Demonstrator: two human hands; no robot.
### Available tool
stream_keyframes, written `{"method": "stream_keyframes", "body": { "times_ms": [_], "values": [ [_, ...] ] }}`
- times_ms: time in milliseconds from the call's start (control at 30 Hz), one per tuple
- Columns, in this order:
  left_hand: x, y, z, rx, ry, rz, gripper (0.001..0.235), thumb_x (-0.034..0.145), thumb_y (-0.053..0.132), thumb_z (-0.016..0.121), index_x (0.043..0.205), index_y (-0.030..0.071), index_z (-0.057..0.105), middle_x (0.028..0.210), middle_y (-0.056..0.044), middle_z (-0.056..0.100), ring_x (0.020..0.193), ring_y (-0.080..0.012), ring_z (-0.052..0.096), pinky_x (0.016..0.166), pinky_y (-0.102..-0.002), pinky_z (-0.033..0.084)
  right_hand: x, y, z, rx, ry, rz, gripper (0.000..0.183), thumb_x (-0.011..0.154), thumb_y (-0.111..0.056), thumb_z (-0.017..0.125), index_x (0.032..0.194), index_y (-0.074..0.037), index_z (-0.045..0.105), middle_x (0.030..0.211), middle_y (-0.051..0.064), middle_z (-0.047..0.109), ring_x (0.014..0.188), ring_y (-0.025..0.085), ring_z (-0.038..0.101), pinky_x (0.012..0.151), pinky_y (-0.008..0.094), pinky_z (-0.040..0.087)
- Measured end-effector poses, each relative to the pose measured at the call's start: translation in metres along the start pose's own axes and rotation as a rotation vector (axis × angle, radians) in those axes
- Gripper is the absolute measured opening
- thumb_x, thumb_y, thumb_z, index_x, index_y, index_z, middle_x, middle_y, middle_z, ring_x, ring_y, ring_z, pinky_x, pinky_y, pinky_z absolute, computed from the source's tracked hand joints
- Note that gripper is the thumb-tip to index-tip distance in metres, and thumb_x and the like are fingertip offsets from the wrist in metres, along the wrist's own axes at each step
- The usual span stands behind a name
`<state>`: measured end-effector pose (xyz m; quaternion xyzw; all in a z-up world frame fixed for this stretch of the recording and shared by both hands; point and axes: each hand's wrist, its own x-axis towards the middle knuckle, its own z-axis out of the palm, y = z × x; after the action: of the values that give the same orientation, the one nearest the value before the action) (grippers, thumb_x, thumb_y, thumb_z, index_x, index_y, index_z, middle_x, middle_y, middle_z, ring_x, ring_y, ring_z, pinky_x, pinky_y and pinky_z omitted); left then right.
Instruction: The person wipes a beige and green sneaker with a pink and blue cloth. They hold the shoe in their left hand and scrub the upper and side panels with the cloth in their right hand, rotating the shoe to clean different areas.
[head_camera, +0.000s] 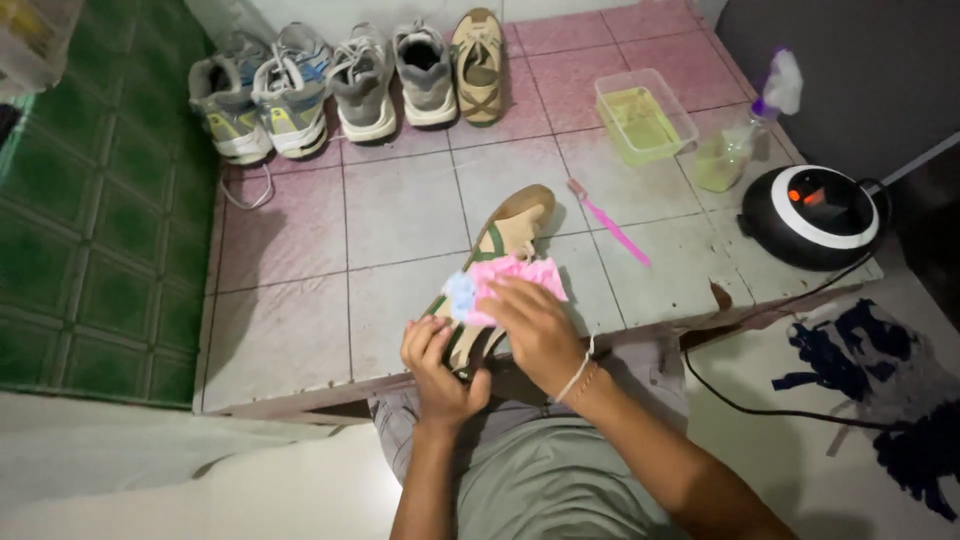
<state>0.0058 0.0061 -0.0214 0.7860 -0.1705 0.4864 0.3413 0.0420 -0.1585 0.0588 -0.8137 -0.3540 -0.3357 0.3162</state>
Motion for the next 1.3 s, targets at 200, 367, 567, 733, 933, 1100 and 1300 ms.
{"method": "stream_keyframes", "body": {
  "times_ms": [200,367,567,733,933,1100,1300],
  "values": [
    [0.004,0.006,-0.006,0.025,-0.034,-0.010,0.068,0.081,0.021,0.065,0.138,-0.008,0.042,0.140,-0.027,0.049,0.131,-0.0480,0.046,0.118,-0.063,0.028,0.009,-0.031,-0.029,0.250,-0.050,0.005,0.034,0.100,0.004,0.046,0.110,-0.009,0.076,0.112,0.014,0.074,0.112,0.038,0.067,0.098,0.048,0.054],
    [0.023,0.024,-0.013,-0.067,-0.019,-0.138,0.074,0.079,0.008,0.060,0.145,-0.013,0.035,0.148,-0.033,0.043,0.137,-0.0538,0.041,0.117,-0.064,0.027,0.025,0.024,-0.046,-0.044,0.193,0.113,0.023,0.099,0.006,0.052,0.110,0.002,0.072,0.110,0.022,0.071,0.108,0.043,0.067,0.098,0.051,0.052],
    [0.017,0.023,-0.008,-0.109,0.000,-0.230,0.082,0.077,0.003,0.058,0.150,-0.016,0.028,0.159,-0.037,0.030,0.147,-0.0569,0.025,0.119,-0.062,0.023,0.027,0.007,-0.022,-0.107,0.065,0.201,0.025,0.098,0.006,0.053,0.112,-0.005,0.071,0.113,0.016,0.071,0.116,0.037,0.066,0.104,0.047,0.050],
    [0.006,0.017,-0.003,-0.065,-0.009,-0.231,0.082,0.078,0.006,0.057,0.150,-0.018,0.027,0.159,-0.040,0.028,0.147,-0.0599,0.022,0.119,-0.064,0.022,-0.015,-0.021,0.007,-0.065,0.049,0.067,0.024,0.100,0.003,0.051,0.111,-0.006,0.071,0.111,0.014,0.070,0.114,0.037,0.065,0.103,0.047,0.051],
    [-0.005,0.013,0.000,0.003,-0.020,-0.186,0.071,0.088,0.009,0.049,0.151,-0.016,0.027,0.158,-0.038,0.030,0.146,-0.0600,0.024,0.118,-0.063,0.023,-0.007,-0.048,-0.026,0.143,-0.111,-0.009,0.027,0.102,-0.005,0.047,0.110,-0.010,0.072,0.116,0.009,0.071,0.114,0.032,0.066,0.101,0.045,0.052],
    [-0.003,0.011,-0.002,0.082,-0.034,-0.120,0.061,0.089,0.004,0.048,0.148,-0.012,0.042,0.154,-0.036,0.039,0.143,-0.0583,0.034,0.117,-0.061,0.030,-0.026,0.019,-0.063,-0.167,0.336,0.186,0.020,0.103,-0.002,0.054,0.114,0.001,0.070,0.113,0.018,0.072,0.108,0.037,0.069,0.096,0.045,0.053],
    [-0.016,0.004,-0.001,0.125,-0.033,-0.083,0.058,0.092,0.011,0.047,0.145,-0.013,0.045,0.151,-0.037,0.043,0.140,-0.0578,0.039,0.115,-0.060,0.036,0.010,0.044,-0.039,-0.109,0.214,0.219,0.027,0.097,0.010,0.052,0.114,0.000,0.070,0.120,0.021,0.069,0.123,0.044,0.061,0.108,0.052,0.046]
  ]
}}
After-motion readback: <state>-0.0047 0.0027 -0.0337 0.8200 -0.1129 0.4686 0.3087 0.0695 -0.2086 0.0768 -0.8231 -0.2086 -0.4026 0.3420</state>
